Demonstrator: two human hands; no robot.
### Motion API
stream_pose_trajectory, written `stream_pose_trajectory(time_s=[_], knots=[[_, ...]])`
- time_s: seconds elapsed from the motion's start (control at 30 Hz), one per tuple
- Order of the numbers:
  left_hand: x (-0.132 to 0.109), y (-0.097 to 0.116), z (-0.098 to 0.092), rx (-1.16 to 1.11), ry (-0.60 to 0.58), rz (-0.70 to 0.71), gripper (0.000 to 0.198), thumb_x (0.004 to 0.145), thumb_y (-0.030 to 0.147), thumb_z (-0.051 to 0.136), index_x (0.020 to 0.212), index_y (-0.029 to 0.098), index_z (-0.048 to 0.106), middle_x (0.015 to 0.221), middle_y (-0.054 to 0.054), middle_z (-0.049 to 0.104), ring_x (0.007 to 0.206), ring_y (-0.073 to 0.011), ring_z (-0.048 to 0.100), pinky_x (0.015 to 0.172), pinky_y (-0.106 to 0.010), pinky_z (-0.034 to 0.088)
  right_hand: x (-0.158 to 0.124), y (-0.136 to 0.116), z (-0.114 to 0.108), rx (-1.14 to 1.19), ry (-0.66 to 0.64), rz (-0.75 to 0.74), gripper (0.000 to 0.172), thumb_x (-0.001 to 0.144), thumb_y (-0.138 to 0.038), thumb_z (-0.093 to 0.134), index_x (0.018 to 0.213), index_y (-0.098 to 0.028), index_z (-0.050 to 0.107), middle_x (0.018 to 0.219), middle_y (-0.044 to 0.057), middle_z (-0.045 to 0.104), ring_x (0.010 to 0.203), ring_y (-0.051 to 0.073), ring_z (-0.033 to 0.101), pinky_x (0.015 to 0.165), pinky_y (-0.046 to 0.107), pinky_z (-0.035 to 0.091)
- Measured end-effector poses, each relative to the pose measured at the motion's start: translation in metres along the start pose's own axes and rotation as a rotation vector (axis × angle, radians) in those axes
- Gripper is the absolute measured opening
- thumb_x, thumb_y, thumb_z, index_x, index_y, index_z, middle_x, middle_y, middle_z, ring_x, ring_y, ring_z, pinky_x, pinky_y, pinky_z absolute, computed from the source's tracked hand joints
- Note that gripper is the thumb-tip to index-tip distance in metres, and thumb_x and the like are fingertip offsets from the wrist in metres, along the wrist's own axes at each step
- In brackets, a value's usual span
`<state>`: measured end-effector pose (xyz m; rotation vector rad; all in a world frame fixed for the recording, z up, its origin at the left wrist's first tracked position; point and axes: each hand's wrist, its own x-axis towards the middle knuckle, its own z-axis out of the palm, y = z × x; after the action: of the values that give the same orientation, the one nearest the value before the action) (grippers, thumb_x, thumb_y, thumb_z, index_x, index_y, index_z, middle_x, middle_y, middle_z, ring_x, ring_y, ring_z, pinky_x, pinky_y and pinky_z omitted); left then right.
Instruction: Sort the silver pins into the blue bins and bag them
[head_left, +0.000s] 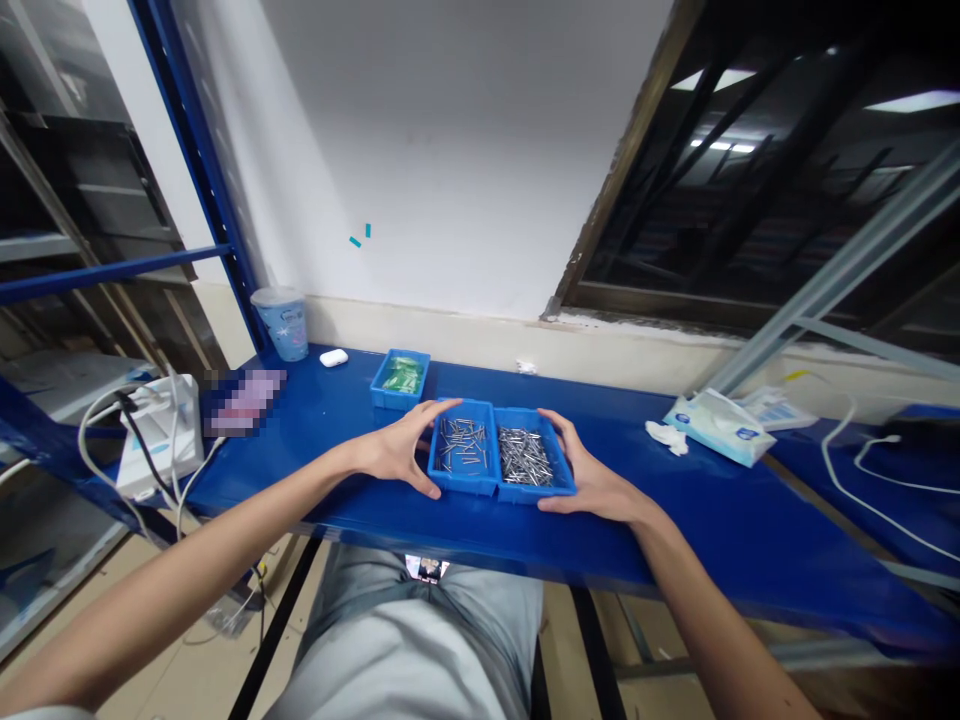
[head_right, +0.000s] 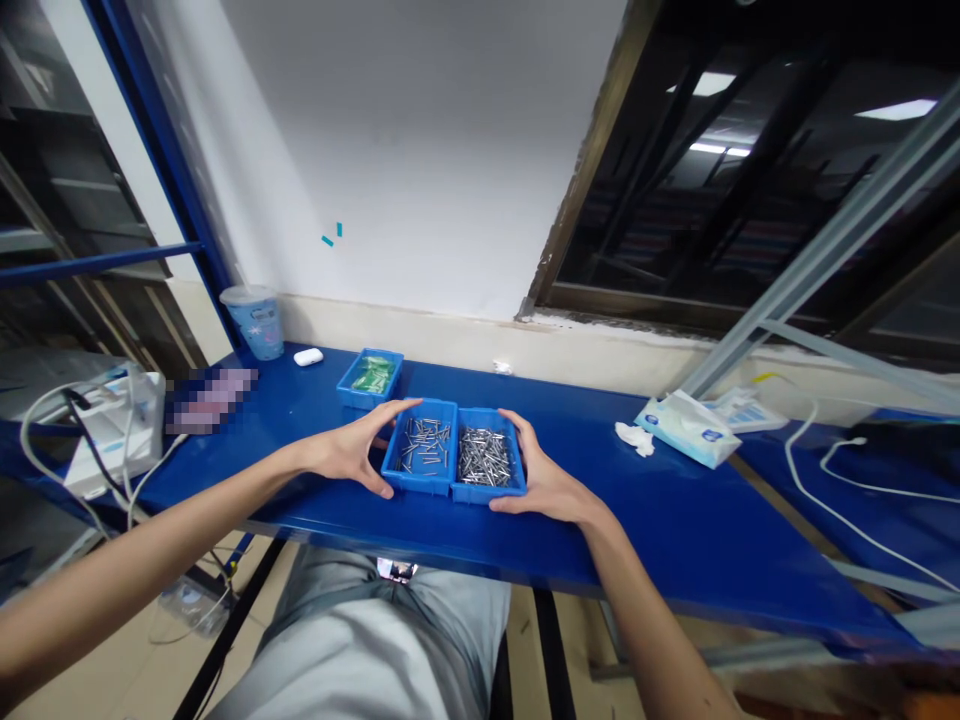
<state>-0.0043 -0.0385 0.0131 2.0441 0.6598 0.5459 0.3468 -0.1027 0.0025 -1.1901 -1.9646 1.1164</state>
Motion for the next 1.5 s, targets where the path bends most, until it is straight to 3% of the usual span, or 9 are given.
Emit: stream_pose_trajectory(time_s=[0.2, 0.5, 0.67, 0.77, 0.87, 1.03, 1.2, 1.3, 1.5], knots=[[-0.001, 0.004, 0.004, -0.028, -0.051, -0.068, 0.140, 0.057, 0.045, 0.098, 0.167, 0.038, 0.011, 0.162, -0.017, 0.034, 0.138, -0.0410, 0.047, 0.106, -0.062, 0.050, -0.005, 0.000, 0.001, 0.029, -0.002, 0.010, 0.130, 0.070, -0.051, 0.091, 0.164, -0.035, 0.003, 0.166, 0.016, 0.032, 0.150, 0.038, 0.043, 0.120, 0.058, 0.042], [0.002, 0.014, -0.017, 0.120, 0.054, 0.004, 0.121, 0.060, 0.050, 0.094, 0.162, 0.035, 0.029, 0.160, -0.016, 0.036, 0.139, -0.0401, 0.046, 0.106, -0.058, 0.050, 0.001, -0.014, -0.005, -0.095, 0.100, 0.010, 0.138, 0.067, -0.053, 0.092, 0.167, -0.037, -0.001, 0.174, 0.015, 0.015, 0.159, 0.040, 0.023, 0.126, 0.064, 0.028], [0.015, 0.029, -0.030, 0.306, 0.050, 0.045, 0.117, 0.057, 0.053, 0.094, 0.157, 0.032, 0.039, 0.156, -0.014, 0.044, 0.142, -0.0434, 0.041, 0.114, -0.063, 0.039, 0.012, -0.023, -0.010, -0.209, 0.085, -0.013, 0.135, 0.068, -0.054, 0.091, 0.168, -0.040, 0.002, 0.176, 0.009, 0.012, 0.158, 0.038, 0.027, 0.126, 0.062, 0.031], [0.024, 0.035, -0.036, 0.390, 0.033, 0.047, 0.113, 0.054, 0.056, 0.094, 0.153, 0.028, 0.046, 0.151, -0.014, 0.050, 0.142, -0.0445, 0.041, 0.117, -0.065, 0.035, 0.021, -0.026, -0.013, -0.319, 0.069, -0.044, 0.131, 0.069, -0.055, 0.090, 0.168, -0.040, 0.005, 0.176, 0.006, 0.011, 0.160, 0.038, 0.022, 0.128, 0.062, 0.025], [0.029, 0.039, -0.043, 0.403, 0.014, 0.067, 0.110, 0.052, 0.058, 0.094, 0.149, 0.027, 0.051, 0.145, -0.014, 0.055, 0.138, -0.0441, 0.046, 0.113, -0.063, 0.040, 0.029, -0.032, -0.015, -0.419, 0.056, -0.073, 0.133, 0.067, -0.056, 0.091, 0.168, -0.038, 0.007, 0.175, 0.008, 0.015, 0.160, 0.039, 0.019, 0.129, 0.066, 0.019], [0.035, 0.043, -0.053, 0.435, -0.094, 0.089, 0.101, 0.058, 0.056, 0.092, 0.146, 0.026, 0.053, 0.143, -0.013, 0.057, 0.132, -0.0394, 0.055, 0.110, -0.055, 0.046, 0.042, -0.045, -0.011, -0.498, 0.012, -0.072, 0.136, 0.065, -0.059, 0.092, 0.168, -0.039, 0.005, 0.176, 0.009, 0.014, 0.161, 0.041, 0.014, 0.127, 0.068, 0.022], [0.044, 0.048, -0.054, 0.444, -0.099, 0.068, 0.099, 0.056, 0.054, 0.093, 0.143, 0.025, 0.056, 0.141, -0.014, 0.061, 0.128, -0.0394, 0.060, 0.107, -0.051, 0.049, 0.053, -0.050, -0.007, -0.549, -0.038, -0.056, 0.139, 0.063, -0.061, 0.092, 0.168, -0.036, 0.003, 0.175, 0.012, 0.014, 0.161, 0.043, 0.011, 0.126, 0.069, 0.021], [0.048, 0.057, -0.053, 0.551, -0.171, -0.013, 0.113, 0.057, 0.061, 0.090, 0.154, 0.025, 0.044, 0.156, -0.016, 0.050, 0.141, -0.0417, 0.049, 0.115, -0.053, 0.043, 0.059, -0.049, -0.004, -0.561, -0.066, -0.068, 0.138, 0.065, -0.064, 0.089, 0.168, -0.036, 0.002, 0.176, 0.011, 0.011, 0.161, 0.043, 0.005, 0.126, 0.071, 0.019], [0.048, 0.073, -0.047, 0.706, -0.314, -0.235, 0.136, 0.060, 0.073, 0.084, 0.168, 0.028, 0.014, 0.175, -0.017, 0.008, 0.159, -0.0490, 0.004, 0.123, -0.067, 0.023, 0.059, -0.046, 0.004, -0.490, -0.067, -0.088, 0.133, 0.070, -0.066, 0.086, 0.168, -0.038, 0.000, 0.177, 0.006, 0.000, 0.162, 0.040, -0.004, 0.129, 0.066, 0.013]])
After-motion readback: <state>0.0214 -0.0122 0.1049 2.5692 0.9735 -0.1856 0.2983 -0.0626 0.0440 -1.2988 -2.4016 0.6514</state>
